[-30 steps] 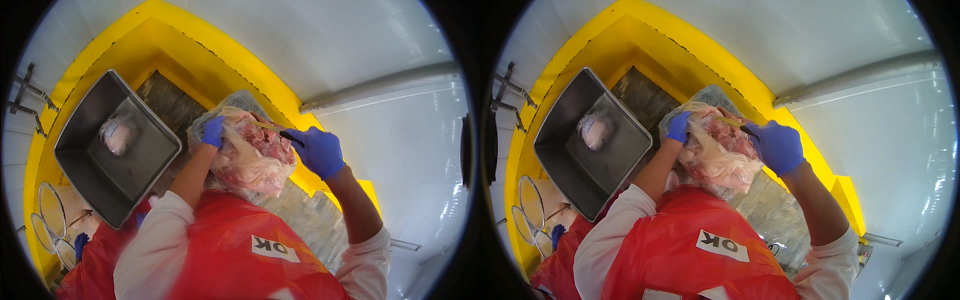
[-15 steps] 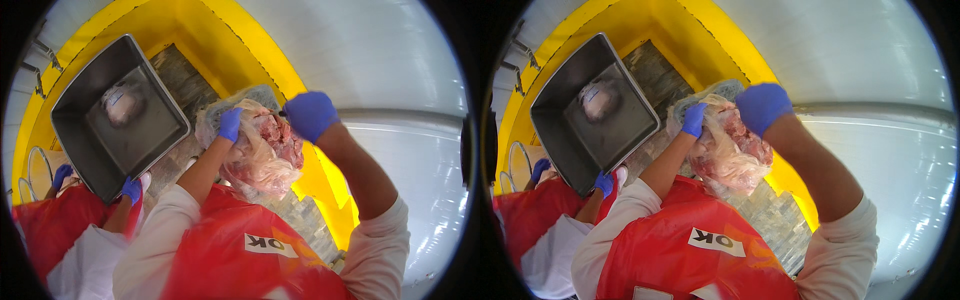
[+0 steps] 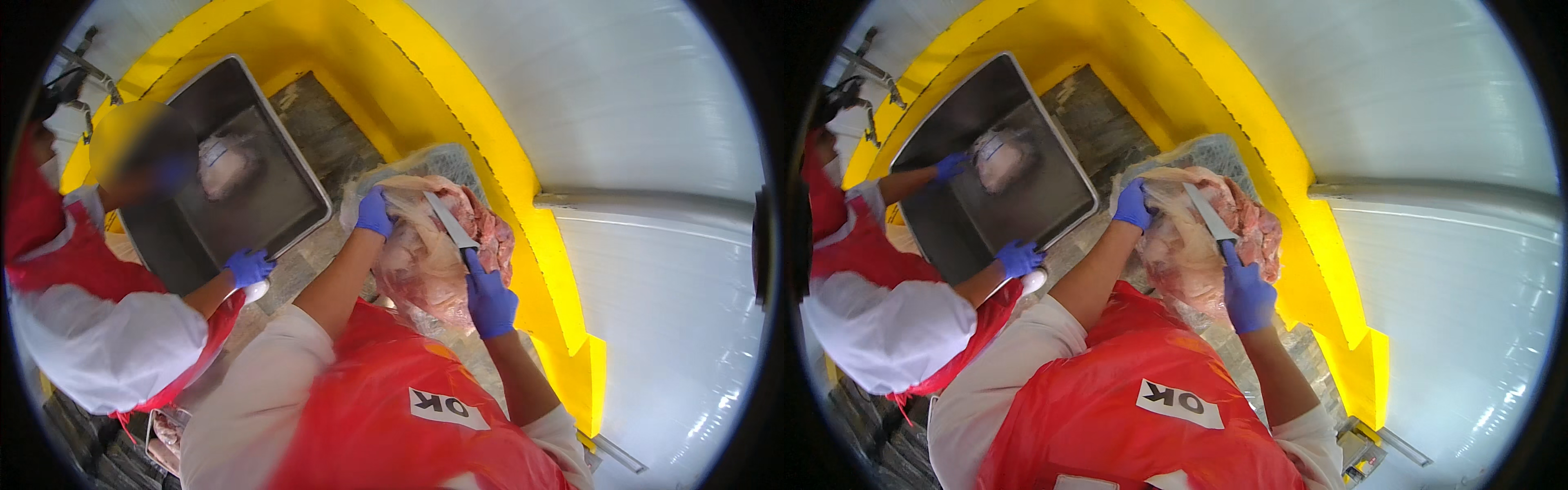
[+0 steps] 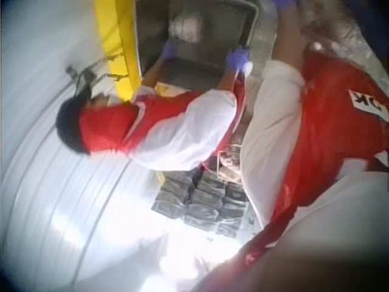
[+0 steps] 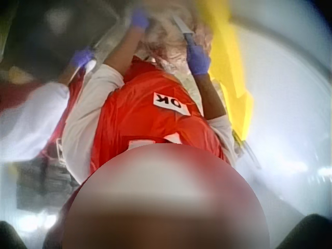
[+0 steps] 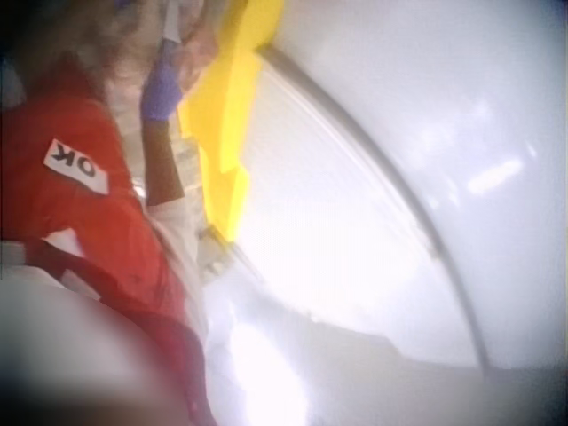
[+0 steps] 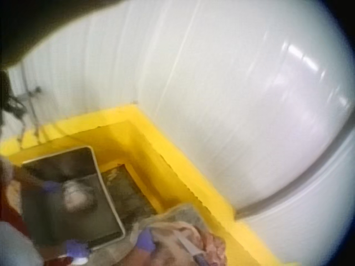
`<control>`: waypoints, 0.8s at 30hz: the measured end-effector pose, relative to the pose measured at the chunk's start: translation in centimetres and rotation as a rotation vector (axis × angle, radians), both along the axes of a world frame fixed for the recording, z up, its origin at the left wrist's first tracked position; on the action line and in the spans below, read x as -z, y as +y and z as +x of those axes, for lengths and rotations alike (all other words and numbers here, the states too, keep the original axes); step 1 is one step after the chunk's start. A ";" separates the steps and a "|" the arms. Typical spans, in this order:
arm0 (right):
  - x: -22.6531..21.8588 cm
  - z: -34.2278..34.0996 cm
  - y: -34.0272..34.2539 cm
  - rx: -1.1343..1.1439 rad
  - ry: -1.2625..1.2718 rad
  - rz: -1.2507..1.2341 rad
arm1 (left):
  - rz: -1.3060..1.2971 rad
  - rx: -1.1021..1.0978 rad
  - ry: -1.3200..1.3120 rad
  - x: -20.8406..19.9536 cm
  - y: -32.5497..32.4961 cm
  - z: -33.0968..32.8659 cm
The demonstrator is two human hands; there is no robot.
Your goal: The person handles a large piece of raw meat, removes it from a plastic bag, and uses a knife to cut it into smaller pieces on a yellow countertop.
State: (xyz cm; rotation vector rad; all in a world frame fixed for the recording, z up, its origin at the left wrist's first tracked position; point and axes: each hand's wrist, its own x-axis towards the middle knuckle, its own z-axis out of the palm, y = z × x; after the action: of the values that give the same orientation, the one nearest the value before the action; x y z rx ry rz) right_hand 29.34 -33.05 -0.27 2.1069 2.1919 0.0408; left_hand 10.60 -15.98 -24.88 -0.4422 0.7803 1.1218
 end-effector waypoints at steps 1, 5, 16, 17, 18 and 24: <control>-1.0 0.0 0.1 0.029 0.029 -0.015 | 0.029 0.114 0.160 0.4 -0.2 -1.0; -7.4 3.1 -1.5 0.072 0.072 -0.096 | 0.204 0.600 0.764 3.7 -2.2 -6.4; -7.7 7.9 -15.1 0.424 0.278 -0.087 | 0.867 0.870 1.561 -6.8 1.0 -0.5; -7.4 8.2 -16.0 0.446 0.284 -0.115 | 0.845 0.822 1.603 -7.0 0.6 -0.8; -7.0 8.3 -16.6 0.443 0.300 -0.096 | 0.822 0.776 1.648 -7.0 0.1 -1.4; -6.2 8.1 -19.5 0.495 0.405 -0.085 | 0.671 1.009 1.720 2.7 -8.2 -8.9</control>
State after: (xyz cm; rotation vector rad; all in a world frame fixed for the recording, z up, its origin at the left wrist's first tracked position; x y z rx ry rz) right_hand 37.47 -52.54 5.98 2.7246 1.7194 -0.5488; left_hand 1.65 -24.22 -27.57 1.5810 1.6621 0.4679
